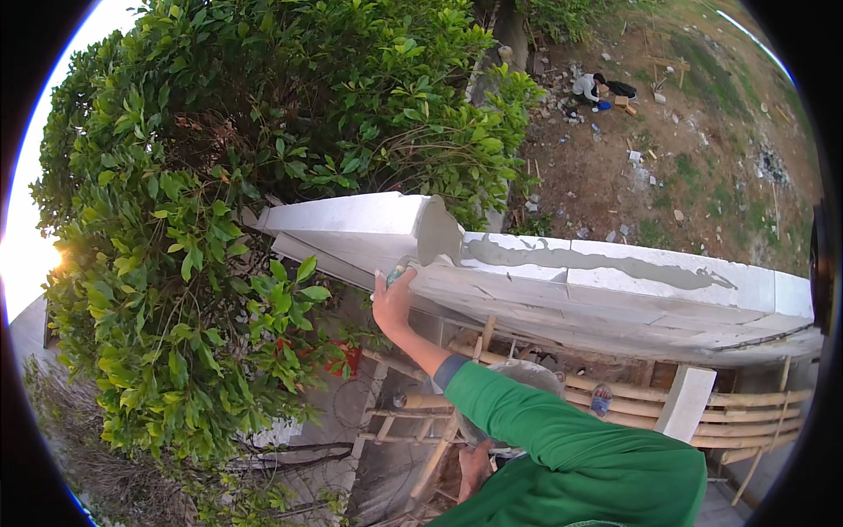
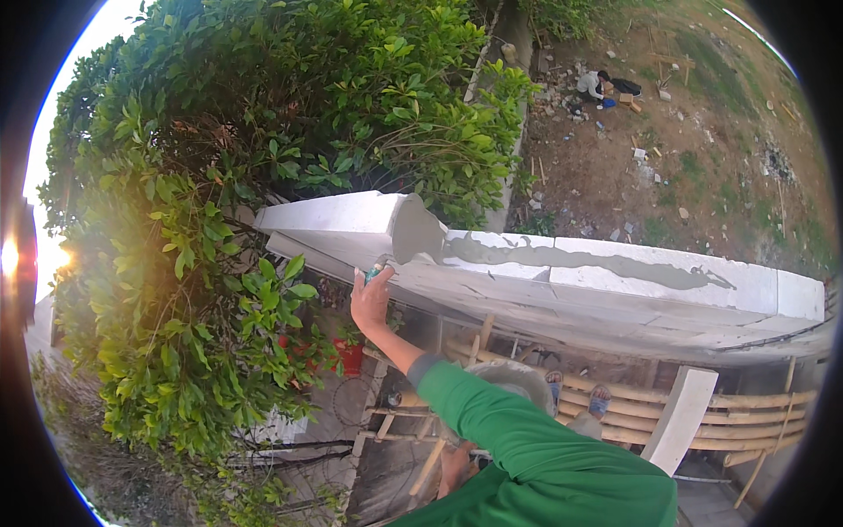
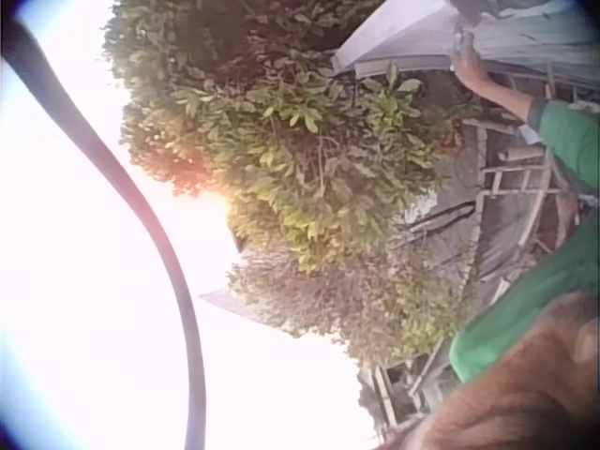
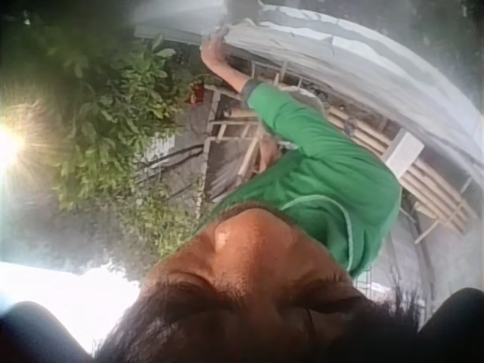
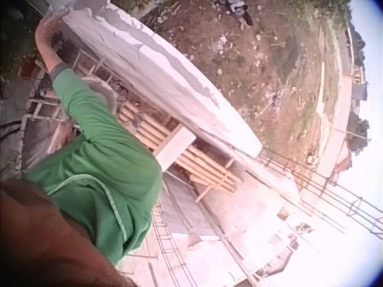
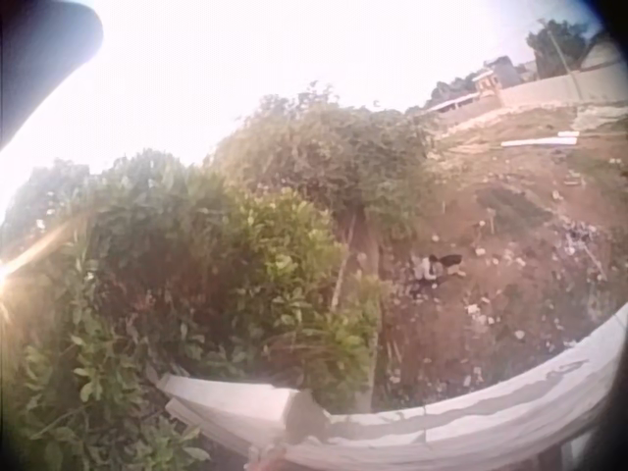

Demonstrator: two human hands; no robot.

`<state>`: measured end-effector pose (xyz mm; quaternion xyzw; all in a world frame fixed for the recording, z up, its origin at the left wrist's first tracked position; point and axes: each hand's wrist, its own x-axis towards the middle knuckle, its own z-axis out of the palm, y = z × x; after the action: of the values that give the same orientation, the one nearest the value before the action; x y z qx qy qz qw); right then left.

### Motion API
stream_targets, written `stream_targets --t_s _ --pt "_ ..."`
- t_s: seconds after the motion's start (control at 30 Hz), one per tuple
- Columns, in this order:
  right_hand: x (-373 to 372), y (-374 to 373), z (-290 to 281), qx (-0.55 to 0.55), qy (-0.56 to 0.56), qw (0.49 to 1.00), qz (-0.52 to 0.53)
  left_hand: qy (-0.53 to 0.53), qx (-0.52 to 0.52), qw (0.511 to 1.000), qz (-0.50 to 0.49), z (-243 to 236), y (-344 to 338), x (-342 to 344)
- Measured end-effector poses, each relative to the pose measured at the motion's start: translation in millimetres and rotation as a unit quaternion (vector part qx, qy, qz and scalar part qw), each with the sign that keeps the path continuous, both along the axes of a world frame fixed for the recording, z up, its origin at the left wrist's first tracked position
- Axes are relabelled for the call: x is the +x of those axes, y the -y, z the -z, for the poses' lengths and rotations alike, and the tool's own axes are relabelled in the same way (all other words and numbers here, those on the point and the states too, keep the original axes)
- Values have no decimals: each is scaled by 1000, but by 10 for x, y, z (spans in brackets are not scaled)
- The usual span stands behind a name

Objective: The person applies mortar to a wall using a trowel, places a white block, measures and marks it with a tape measure, cuts it with a hand saw, and sets the cut block into the wall. The person repeats mortar application and block placement steps.

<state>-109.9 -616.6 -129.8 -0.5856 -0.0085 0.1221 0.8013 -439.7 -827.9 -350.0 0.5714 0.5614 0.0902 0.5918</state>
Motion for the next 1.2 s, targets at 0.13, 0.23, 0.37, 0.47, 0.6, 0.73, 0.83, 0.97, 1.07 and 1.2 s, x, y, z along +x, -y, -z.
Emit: stream_targets --t_s 0.13,0.23,0.37,0.47,0.6,0.73,0.83,0.97,1.07,1.2 --pt "-237 -314 -33 -74 97 990 67 -12 -7 1000 -12 20 -43 -50" --pt "-358 -305 -145 -76 82 993 38 0 -57 997 -45 62 -107 -76" --pt "-384 -80 3 -48 167 984 -23 -5 -55 998 -35 1 -254 116" --pt "-556 502 211 -22 233 970 -67 -34 -108 993 -39 -252 -276 350" --pt "-718 1984 737 -135 219 955 -149 -17 -119 993 18 -11 -475 530" --pt "-1003 3224 1266 -313 252 894 -199 20 -104 993 48 -305 -427 817" --pt "-987 3816 1473 -464 197 810 -299 -43 -16 984 175 -205 -620 1038" --pt "-845 3996 1959 -590 196 711 -329 -52 41 978 198 -291 -492 1428" --pt "-907 3863 2147 -662 253 649 -278 -66 16 954 291 23 -743 1547" --pt "-1116 3738 1884 -592 186 768 -160 -7 3 936 351 329 -727 1728"
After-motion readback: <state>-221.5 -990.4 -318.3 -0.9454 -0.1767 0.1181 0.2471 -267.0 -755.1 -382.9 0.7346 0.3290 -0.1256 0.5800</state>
